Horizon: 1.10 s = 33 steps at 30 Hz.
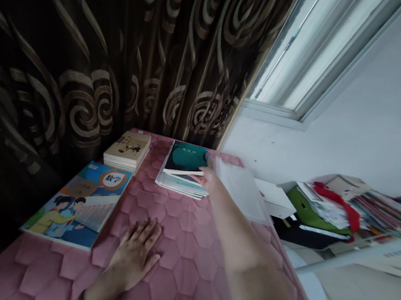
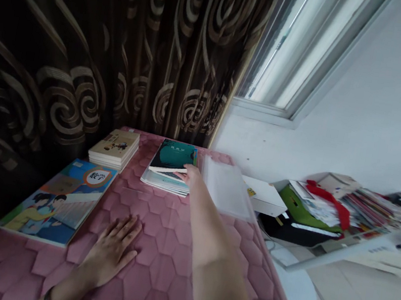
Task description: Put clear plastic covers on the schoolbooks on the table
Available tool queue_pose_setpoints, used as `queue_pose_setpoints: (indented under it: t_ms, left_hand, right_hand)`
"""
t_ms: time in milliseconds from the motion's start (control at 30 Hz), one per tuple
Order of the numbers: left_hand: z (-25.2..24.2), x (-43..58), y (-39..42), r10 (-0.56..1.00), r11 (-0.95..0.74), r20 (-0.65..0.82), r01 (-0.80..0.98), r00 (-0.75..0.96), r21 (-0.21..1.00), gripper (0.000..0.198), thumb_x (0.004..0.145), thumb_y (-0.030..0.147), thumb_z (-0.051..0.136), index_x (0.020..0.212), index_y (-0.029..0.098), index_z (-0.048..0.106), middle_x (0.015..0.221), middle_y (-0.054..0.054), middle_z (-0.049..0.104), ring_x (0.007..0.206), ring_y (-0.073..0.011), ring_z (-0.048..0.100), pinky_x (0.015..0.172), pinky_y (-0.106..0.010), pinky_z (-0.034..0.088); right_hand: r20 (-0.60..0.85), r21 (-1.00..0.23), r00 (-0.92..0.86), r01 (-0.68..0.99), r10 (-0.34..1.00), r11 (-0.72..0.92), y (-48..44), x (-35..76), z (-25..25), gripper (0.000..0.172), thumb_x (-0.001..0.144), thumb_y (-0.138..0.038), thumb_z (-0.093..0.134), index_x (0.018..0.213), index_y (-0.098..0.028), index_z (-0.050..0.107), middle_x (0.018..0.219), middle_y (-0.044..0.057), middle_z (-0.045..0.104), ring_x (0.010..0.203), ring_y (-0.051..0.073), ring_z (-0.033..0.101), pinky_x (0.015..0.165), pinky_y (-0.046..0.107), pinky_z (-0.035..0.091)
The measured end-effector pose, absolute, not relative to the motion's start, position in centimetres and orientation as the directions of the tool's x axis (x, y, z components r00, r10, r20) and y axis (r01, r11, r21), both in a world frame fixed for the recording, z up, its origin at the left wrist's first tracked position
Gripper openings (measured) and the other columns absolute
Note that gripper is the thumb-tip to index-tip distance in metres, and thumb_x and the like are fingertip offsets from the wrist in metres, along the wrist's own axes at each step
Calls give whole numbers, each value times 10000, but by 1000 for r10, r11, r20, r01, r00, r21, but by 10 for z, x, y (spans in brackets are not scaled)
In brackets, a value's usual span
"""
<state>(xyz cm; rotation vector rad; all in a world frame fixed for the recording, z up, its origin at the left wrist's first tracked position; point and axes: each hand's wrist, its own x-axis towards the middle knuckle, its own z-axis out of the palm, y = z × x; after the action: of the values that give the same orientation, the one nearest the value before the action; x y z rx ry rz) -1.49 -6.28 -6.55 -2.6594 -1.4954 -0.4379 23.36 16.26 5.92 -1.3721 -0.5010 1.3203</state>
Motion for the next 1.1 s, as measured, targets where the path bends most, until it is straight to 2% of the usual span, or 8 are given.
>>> queue_pose_setpoints:
  t_ms: [133, 200, 333, 533, 667, 800, 1000, 1100]
  left_hand:
    - [-63, -16, -63, 831, -531, 255, 842, 495, 99, 603, 966, 537, 348, 1511, 283, 301, 1579, -59, 308, 1414, -273, 338, 1141, -471, 270]
    - [-61, -17, -63, 828, -537, 256, 838, 499, 100, 600, 967, 534, 346, 1512, 286, 295, 1577, -56, 313, 1413, -270, 339, 1146, -471, 259]
    - [-57, -16, -64, 829, -536, 253, 838, 499, 102, 609, 967, 528, 351, 1522, 295, 256, 1584, -45, 297, 1421, -263, 326, 1144, -471, 260]
    - [-56, -14, -64, 832, -521, 271, 850, 484, 83, 603, 966, 540, 344, 1510, 284, 298, 1578, -46, 314, 1410, -265, 346, 1146, -481, 259]
    - [-57, -14, -64, 825, -523, 289, 850, 486, 63, 597, 970, 543, 331, 1504, 277, 316, 1566, -54, 338, 1412, -256, 344, 1151, -476, 245]
    - [-53, -14, -65, 818, -537, 277, 842, 505, 51, 592, 969, 542, 337, 1499, 278, 327, 1563, -48, 345, 1424, -249, 324, 1145, -463, 258]
    - [-50, -13, -68, 834, -510, 275, 859, 478, 53, 576, 965, 518, 371, 1484, 269, 364, 1552, -48, 368, 1419, -250, 337, 1152, -463, 267]
    - [-48, -13, -68, 849, -500, 243, 862, 469, 81, 570, 959, 500, 394, 1484, 280, 364, 1562, -43, 348, 1428, -257, 322, 1164, -478, 255]
  right_hand:
    - [-428, -849, 247, -440, 869, -293, 153, 224, 70, 268, 909, -158, 578, 1174, -180, 550, 1098, 42, 616, 934, 175, 633, 745, 366, 616]
    - [-395, -850, 244, -464, 886, -251, 144, 224, 78, 292, 866, -43, 547, 1110, -203, 549, 979, 1, 625, 870, 151, 636, 696, 340, 644]
    - [-324, -848, 245, -503, 914, -166, 100, 239, 89, 279, 791, 15, 581, 962, -206, 577, 865, -29, 637, 827, 134, 650, 714, 309, 647]
    - [-160, -850, 178, -524, 971, -44, -32, 290, 66, 250, 663, -145, 794, 856, -240, 666, 935, -27, 727, 894, 194, 693, 788, 395, 625]
    - [-312, -847, 241, -508, 919, -154, -120, 314, 31, 260, 628, -276, 849, 853, -257, 720, 968, -7, 750, 859, 223, 717, 733, 353, 635]
    - [-408, -830, 293, -515, 865, -217, -174, 316, -3, 351, 542, -295, 897, 849, -244, 734, 957, 11, 756, 789, 230, 729, 709, 342, 642]
    - [-487, -814, 237, -472, 841, -339, -191, 309, -34, 579, 579, -314, 883, 1123, -290, 686, 1001, 12, 752, 807, 229, 730, 748, 363, 629]
    - [-523, -800, 177, -439, 834, -408, -188, 313, -34, 551, 571, -356, 878, 1091, -300, 703, 1046, 31, 743, 842, 261, 727, 748, 371, 624]
